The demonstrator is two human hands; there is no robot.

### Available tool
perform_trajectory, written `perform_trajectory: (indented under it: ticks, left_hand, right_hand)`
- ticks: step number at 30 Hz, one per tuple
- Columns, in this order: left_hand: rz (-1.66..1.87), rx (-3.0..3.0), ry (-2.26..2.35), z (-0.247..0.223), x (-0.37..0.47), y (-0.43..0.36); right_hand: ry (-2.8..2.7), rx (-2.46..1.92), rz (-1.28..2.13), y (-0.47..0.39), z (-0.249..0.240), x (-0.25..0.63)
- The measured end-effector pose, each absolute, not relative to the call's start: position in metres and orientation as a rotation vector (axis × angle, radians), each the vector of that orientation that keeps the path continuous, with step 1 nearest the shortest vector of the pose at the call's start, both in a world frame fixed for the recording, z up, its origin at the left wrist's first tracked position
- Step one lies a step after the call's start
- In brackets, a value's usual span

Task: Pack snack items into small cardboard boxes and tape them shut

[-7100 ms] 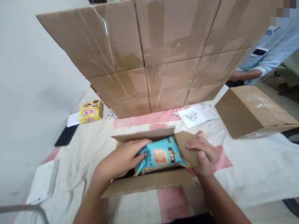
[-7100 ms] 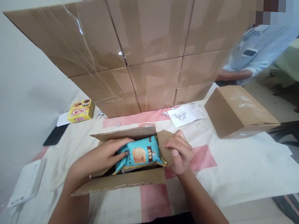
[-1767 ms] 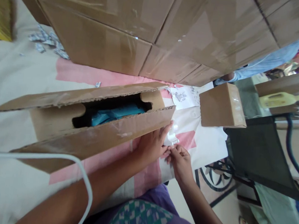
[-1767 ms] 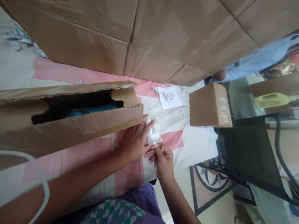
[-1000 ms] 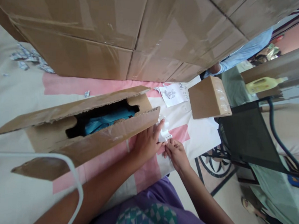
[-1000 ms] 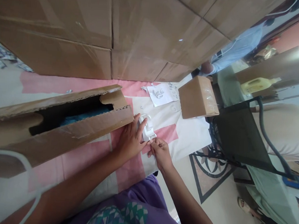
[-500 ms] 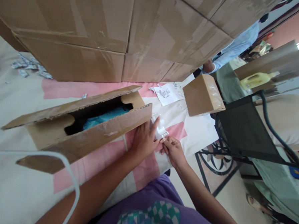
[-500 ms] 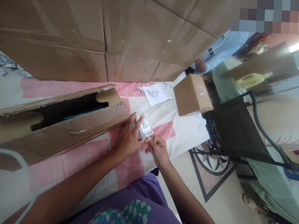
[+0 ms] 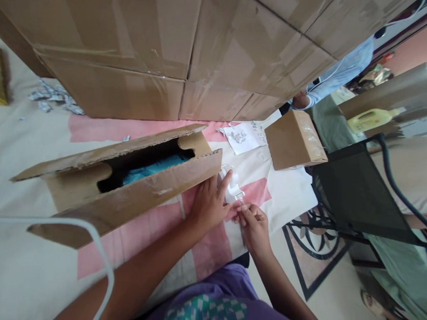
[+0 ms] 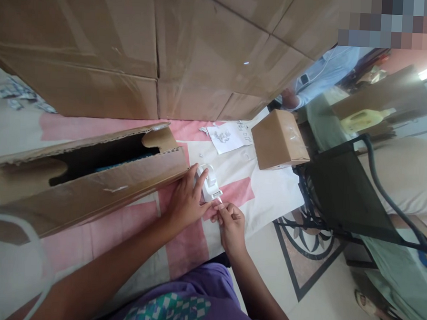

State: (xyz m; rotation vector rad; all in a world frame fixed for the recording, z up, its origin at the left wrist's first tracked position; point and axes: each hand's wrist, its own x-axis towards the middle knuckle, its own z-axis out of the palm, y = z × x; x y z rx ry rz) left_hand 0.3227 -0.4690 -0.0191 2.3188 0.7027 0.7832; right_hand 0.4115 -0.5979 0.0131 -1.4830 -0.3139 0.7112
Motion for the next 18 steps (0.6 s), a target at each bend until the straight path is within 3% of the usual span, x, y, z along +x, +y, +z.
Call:
perform_trajectory:
  ticks: [18]
  left_hand:
    - [0.808,2.337,0.732,-0.024,0.325,-0.471]
  right_hand:
    - [-0.267,-1.52,0.647,-0.589,0.049,0.412]
